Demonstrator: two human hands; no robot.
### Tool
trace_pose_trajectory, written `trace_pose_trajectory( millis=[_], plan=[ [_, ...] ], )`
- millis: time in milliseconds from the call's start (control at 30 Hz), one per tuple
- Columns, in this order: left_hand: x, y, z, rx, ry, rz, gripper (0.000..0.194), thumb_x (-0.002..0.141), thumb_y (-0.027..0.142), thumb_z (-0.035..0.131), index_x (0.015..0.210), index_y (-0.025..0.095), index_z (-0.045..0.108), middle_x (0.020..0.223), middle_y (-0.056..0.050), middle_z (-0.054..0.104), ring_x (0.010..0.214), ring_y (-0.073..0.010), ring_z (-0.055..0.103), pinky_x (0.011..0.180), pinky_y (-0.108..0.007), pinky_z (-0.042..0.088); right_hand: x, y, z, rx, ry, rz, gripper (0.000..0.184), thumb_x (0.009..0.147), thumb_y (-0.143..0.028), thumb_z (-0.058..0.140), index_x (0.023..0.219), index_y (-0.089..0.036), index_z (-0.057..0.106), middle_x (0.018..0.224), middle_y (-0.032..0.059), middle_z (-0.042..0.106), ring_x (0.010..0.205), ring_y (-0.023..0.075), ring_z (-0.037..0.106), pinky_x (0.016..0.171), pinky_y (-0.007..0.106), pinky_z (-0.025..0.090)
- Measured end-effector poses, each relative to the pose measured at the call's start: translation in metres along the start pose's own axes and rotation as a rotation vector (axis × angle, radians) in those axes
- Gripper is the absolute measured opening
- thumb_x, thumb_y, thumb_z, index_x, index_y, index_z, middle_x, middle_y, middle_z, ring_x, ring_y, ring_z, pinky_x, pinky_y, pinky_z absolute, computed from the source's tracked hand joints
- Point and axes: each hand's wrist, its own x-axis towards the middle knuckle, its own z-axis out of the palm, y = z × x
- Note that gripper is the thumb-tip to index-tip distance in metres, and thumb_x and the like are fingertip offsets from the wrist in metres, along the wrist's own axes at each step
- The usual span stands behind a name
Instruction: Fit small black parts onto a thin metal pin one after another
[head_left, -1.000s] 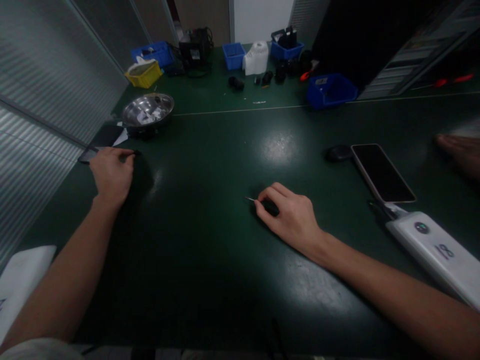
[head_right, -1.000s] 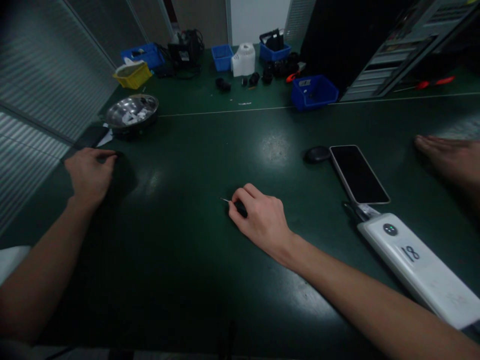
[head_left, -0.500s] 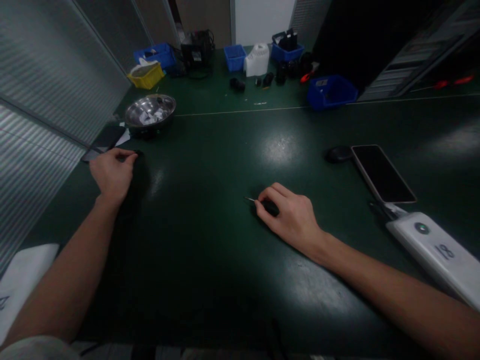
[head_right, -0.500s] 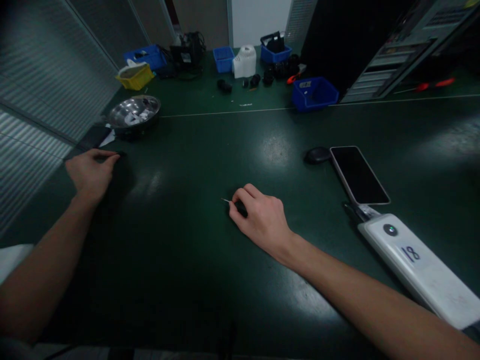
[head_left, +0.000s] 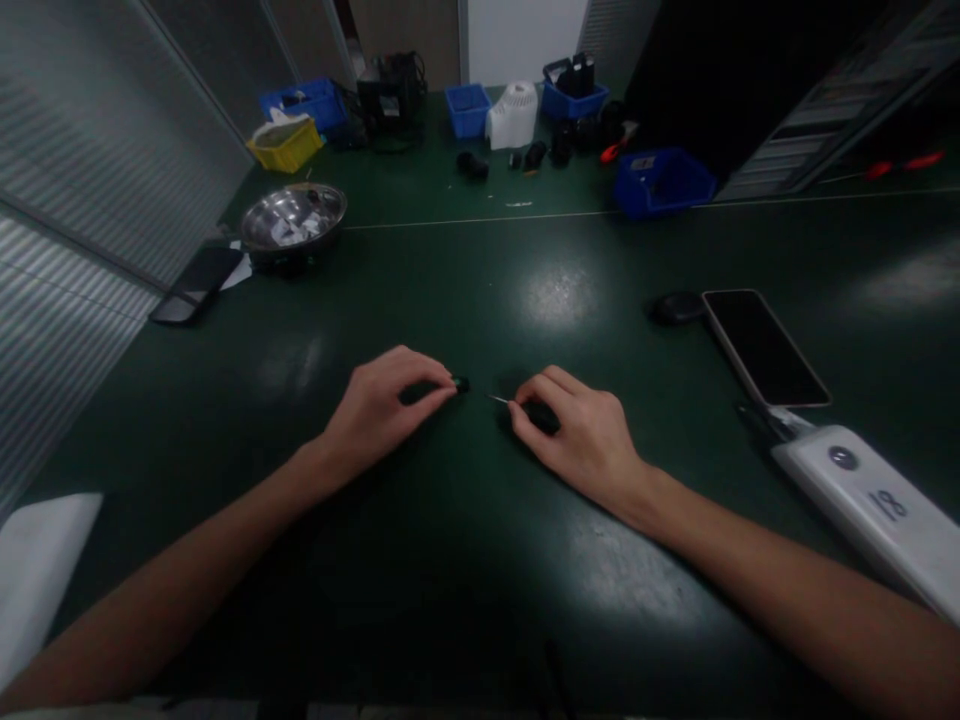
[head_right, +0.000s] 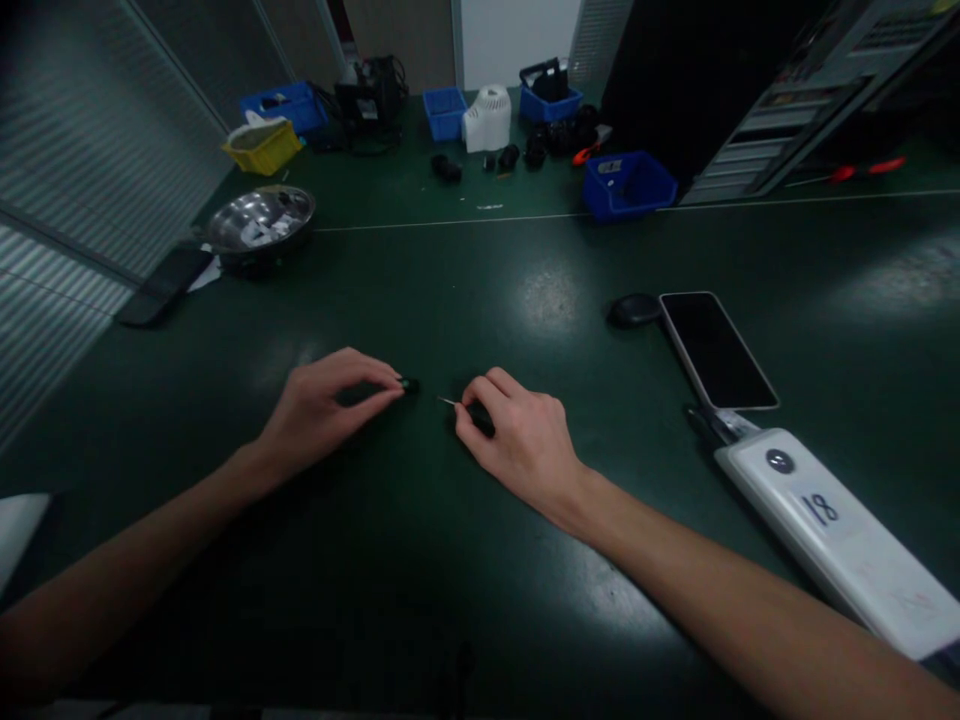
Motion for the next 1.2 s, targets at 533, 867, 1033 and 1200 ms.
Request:
trace_pose_trajectory(
  millis=[533,867,1033,1200],
  plan=[
    [-0.011,0.003,0.024,-0.134,-0.101,0.049,0.026,0.096,0.024,0.064,0.122,0.024,0.069,0.116,-0.007,0.07,0.102,-0.0185,0.067,0.086,-0.033,0.057,-0.001,0.001,0.003,0.009,-0.099,-0.112,0.022,0.1,-0.036,0.05,0.097,-0.021,0.066,0.094,0.0021,0.065,0.071,0.0114,0.058,0.059,0.025,0.038],
    [-0.012,0.004,0.027,-0.181,-0.098,0.167,0.023,0.096,0.017,0.064,0.117,0.021,0.072,0.113,-0.005,0.073,0.105,-0.016,0.069,0.093,-0.03,0.058,-0.002,0.0,0.001,0.034,-0.134,-0.218,0.024,0.104,-0.035,0.046,0.103,-0.02,0.064,0.096,0.0029,0.063,0.072,0.0107,0.057,0.06,0.025,0.04],
    [-0.012,0.006,0.028,-0.116,-0.095,0.237,0.022,0.096,0.016,0.063,0.115,0.021,0.072,0.114,-0.005,0.073,0.102,-0.0159,0.068,0.089,-0.03,0.058,-0.002,-0.002,0.0,0.003,-0.152,-0.256,0.025,0.106,-0.035,0.044,0.102,-0.02,0.063,0.096,0.0023,0.062,0.071,0.0104,0.056,0.058,0.025,0.039],
    [-0.013,0.004,0.026,0.009,-0.11,0.245,0.034,0.098,0.016,0.059,0.129,0.026,0.067,0.115,-0.006,0.067,0.102,-0.0172,0.062,0.084,-0.032,0.055,-0.002,-0.001,0.0,0.024,-0.121,-0.23,0.025,0.105,-0.035,0.045,0.104,-0.019,0.063,0.098,0.0025,0.062,0.072,0.0102,0.057,0.059,0.025,0.041]
  ],
)
